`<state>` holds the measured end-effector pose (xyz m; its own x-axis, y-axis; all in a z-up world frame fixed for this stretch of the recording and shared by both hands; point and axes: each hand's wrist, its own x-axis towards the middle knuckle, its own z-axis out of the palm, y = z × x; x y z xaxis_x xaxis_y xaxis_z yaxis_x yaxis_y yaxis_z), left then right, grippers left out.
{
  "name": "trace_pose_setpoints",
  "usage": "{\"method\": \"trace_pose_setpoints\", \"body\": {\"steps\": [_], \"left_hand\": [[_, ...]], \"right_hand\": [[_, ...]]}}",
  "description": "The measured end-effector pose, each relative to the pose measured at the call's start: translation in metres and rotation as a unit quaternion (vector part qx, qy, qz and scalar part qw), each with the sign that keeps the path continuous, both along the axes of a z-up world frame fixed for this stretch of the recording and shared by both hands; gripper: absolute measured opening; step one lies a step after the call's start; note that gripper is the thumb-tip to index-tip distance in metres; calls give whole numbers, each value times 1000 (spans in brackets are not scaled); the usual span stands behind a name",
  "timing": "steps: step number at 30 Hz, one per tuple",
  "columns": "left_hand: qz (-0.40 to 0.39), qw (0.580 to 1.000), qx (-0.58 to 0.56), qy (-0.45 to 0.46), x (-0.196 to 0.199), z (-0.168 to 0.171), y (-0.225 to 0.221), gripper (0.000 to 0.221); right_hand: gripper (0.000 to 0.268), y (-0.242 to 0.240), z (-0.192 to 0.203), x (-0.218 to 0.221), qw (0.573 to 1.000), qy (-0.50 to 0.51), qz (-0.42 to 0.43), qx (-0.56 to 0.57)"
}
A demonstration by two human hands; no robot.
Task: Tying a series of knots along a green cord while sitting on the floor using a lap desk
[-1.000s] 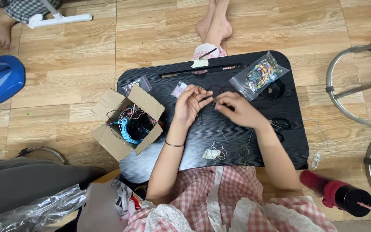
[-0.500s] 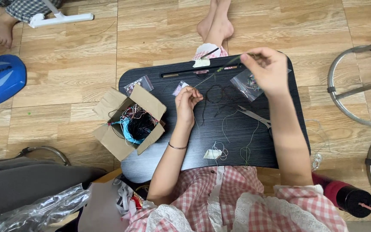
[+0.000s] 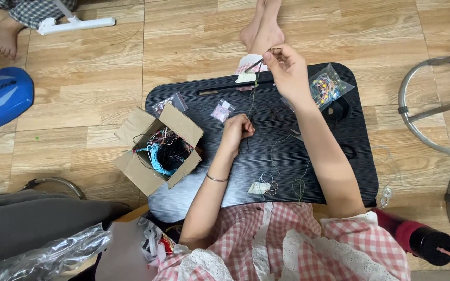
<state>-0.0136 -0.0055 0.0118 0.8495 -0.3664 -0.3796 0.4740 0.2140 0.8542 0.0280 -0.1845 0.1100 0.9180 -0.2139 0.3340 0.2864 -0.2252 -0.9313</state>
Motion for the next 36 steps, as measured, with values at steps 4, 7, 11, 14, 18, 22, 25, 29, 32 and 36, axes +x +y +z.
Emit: {"method": "trace_pose_setpoints", "body": {"steps": [4,7,11,14,18,22,25,29,32,36], "left_hand": [[-3,1000,12,9,0,3,-1,24],[-5,1000,18,11,0,6,-1,24],[-9,1000,25,10,1,5,-1,23],[-8,1000,23,17,0,7,-2,23],[-17,999,30,12,0,9,-3,22],[-19,999,33,15,0,8,-2,24],[-22,999,32,16,0,7,-2,25],[0,998,61,-10,6,-31,-9,25],[-4,998,60,-12,5,-29,-9,24],[-3,998,55,-15,6,-30,-10,24]], "right_hand": [[17,-3,-5,3,1000,-5,-5,-11],[16,-7,-12,10,1000,-2,4,-13],[14,-7,-12,13,1000,16,16,-5],[17,-6,-6,11,999,1,31,-6],[16,-2,5,8,998,-19,36,-37],[14,0,5,10,998,-22,24,-48],[12,0,3,8,999,-19,17,-30],[14,2,-19,14,994,-29,10,107],[14,-2,-23,16,993,-25,4,111],[13,-2,-23,16,994,-23,-3,106]]}}
